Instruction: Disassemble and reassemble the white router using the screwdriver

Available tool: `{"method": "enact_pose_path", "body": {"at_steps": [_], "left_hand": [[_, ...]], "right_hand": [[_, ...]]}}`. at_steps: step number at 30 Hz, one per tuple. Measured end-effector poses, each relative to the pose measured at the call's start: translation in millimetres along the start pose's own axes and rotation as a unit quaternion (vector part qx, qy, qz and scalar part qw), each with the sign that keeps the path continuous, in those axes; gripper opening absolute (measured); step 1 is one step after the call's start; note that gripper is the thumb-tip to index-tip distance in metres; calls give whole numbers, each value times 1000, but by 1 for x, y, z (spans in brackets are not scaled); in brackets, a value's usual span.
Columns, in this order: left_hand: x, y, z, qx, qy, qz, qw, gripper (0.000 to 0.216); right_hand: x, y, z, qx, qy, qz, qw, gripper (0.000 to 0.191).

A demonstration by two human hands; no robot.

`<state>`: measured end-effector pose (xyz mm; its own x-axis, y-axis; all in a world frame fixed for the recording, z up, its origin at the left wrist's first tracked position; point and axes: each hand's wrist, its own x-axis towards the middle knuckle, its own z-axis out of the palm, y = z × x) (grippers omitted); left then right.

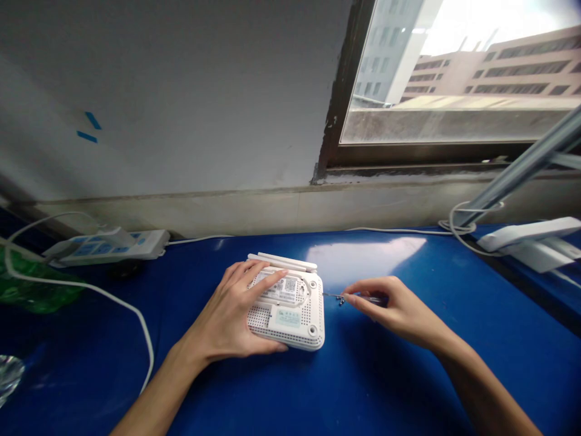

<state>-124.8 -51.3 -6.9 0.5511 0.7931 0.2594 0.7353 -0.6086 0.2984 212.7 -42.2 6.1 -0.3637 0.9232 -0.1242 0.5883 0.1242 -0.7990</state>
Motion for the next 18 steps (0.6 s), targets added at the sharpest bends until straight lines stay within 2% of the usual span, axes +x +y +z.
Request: {"method": "enact_pose_path", "body": {"at_steps": [3,6,9,12,18], "left_hand": [[1,0,2,-27,28,-9,999,109],[3,2,4,-58,61,-31,996,107],[4,7,6,-61,70,-33,995,110],[5,12,8,-24,67,-54,996,109],[8,18,10,44,100,-169,980,70]], "right_hand": [[9,4,9,106,11,30,994,47],[15,0,23,222,29,32,974,51],[15,-8,34,285,16,28,958,49],[12,-14,34,286,21,33,957,47],[9,-12,17,233,51,65,969,55]]}}
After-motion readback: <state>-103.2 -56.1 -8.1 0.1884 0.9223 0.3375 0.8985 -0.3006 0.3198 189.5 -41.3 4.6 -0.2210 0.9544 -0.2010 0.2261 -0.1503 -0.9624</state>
